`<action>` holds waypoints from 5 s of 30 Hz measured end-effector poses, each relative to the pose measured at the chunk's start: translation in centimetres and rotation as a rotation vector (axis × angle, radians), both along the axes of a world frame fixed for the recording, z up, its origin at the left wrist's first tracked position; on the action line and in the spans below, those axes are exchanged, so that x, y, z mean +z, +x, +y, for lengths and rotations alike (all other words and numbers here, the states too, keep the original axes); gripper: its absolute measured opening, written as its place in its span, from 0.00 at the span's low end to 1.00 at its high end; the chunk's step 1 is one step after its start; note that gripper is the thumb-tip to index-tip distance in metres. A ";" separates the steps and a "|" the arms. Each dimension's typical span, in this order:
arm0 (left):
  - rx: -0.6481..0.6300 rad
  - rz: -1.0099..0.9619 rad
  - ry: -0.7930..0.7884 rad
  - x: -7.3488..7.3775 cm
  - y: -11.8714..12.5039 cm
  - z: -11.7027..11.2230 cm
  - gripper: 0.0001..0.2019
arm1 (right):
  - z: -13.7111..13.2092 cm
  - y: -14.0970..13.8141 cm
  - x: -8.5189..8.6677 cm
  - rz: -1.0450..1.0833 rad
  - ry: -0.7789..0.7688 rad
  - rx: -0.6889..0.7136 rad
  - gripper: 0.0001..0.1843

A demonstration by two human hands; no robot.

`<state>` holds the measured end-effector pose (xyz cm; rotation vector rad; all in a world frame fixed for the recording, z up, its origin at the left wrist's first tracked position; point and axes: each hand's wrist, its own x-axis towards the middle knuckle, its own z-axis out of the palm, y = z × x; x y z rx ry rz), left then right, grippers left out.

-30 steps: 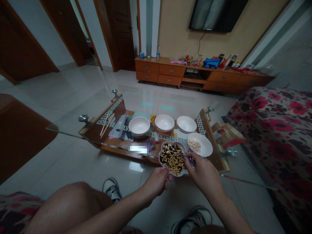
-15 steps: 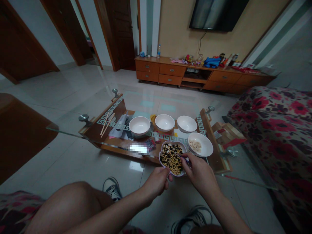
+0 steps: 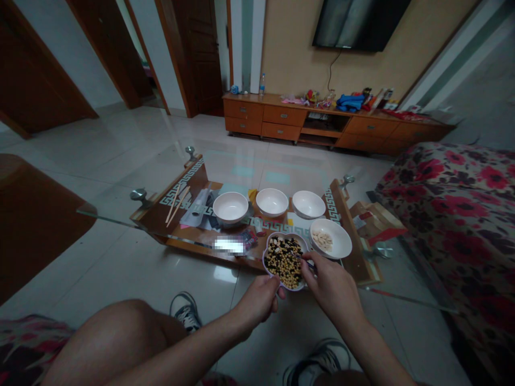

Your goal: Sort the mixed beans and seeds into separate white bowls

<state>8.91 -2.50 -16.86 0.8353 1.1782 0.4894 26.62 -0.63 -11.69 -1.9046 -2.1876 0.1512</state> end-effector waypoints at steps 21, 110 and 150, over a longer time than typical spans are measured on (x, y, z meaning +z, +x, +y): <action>0.012 -0.012 -0.023 -0.3 0.1 0.0 0.23 | 0.1 0.2 -0.3 -0.052 -0.021 -0.003 0.16; -0.008 0.001 -0.007 0.2 -0.2 0.0 0.21 | 0.3 0.8 1.5 -0.091 -0.190 -0.272 0.15; -0.004 0.002 -0.017 0.4 -0.1 0.1 0.21 | 0.3 1.0 1.5 -0.090 -0.247 -0.205 0.13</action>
